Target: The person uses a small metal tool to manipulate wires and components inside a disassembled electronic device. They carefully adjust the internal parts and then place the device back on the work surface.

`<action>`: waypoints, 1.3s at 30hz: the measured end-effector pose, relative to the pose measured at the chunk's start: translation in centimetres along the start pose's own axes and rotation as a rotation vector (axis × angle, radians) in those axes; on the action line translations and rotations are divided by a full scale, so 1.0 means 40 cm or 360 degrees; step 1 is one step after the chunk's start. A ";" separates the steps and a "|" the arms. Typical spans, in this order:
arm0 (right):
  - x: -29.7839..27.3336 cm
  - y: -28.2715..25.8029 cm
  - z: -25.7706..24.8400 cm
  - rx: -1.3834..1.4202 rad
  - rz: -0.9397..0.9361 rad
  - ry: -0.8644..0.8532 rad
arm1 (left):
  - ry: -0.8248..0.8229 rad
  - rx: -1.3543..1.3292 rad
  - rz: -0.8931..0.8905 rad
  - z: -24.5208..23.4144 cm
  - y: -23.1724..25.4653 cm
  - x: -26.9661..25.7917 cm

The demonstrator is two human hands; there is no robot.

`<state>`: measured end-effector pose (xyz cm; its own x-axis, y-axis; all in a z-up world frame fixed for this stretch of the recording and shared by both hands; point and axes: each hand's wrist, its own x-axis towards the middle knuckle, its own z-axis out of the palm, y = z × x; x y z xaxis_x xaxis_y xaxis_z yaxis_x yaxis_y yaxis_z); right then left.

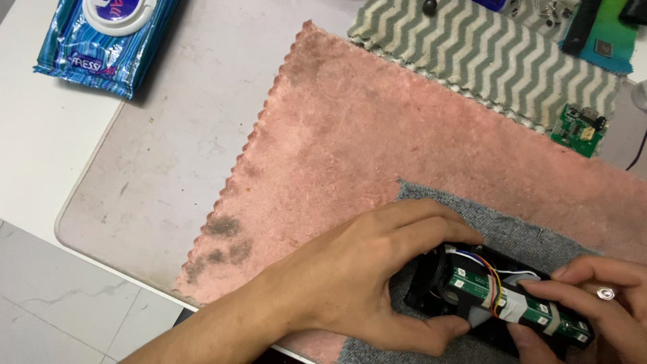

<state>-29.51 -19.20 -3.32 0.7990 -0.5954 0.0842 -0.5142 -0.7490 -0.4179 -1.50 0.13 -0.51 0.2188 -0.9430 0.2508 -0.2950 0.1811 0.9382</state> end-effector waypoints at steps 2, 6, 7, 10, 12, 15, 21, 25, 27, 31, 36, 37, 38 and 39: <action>0.005 0.022 0.003 -0.0013 -0.0059 0.0002 | 0.0013 0.0003 0.0022 0.004 -0.007 0.000; 0.004 -0.001 0.005 0.0056 0.0042 -0.0011 | 0.0005 -0.0020 0.0031 0.004 -0.011 -0.001; 0.002 0.006 0.007 0.0054 0.0036 -0.0014 | 0.0012 -0.0020 0.0031 0.004 -0.012 -0.001; -0.003 0.008 0.012 0.0072 0.0047 0.0005 | 0.0006 -0.0014 0.0046 0.002 -0.013 -0.005; -0.003 -0.014 0.013 0.0024 0.0099 0.0014 | -0.0009 -0.0034 0.0005 -0.001 -0.013 -0.007; 0.002 -0.009 0.014 -0.0023 -0.0036 0.0081 | -0.0081 -0.0037 0.0028 -0.005 -0.020 -0.007; 0.015 -0.062 -0.014 -0.0115 0.0180 -0.0066 | -0.0160 -0.0056 -0.0137 -0.021 0.002 0.002; 0.026 -0.096 -0.033 -0.0012 0.0219 -0.0053 | -0.0164 0.0003 -0.0080 -0.016 -0.002 0.008; 0.039 -0.075 -0.036 0.0077 -0.0099 0.0057 | -0.0123 0.0037 -0.0028 -0.016 -0.005 0.010; -0.001 -0.071 -0.009 0.0799 0.0267 0.0382 | -0.0203 -0.0041 -0.0069 -0.026 0.011 0.017; 0.088 -0.206 -0.089 0.0780 0.0681 0.0702 | -0.0195 0.0104 -0.0280 -0.034 0.038 0.037; 0.086 -0.175 -0.123 0.0765 0.0706 0.0734 | -0.0230 0.0094 -0.0259 -0.035 0.025 0.037; 0.084 -0.142 -0.156 0.0703 0.0860 0.0437 | -0.0230 0.0126 -0.0194 -0.035 0.015 0.035; 0.080 -0.110 -0.189 0.0642 0.1010 0.0140 | -0.0231 0.0158 -0.0128 -0.036 0.005 0.031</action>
<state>-27.05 -20.02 5.63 0.3511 -0.9105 -0.2185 -0.6996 -0.1001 -0.7075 0.07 -0.62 0.33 0.1112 -0.9850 0.1323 -0.3737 0.0819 0.9239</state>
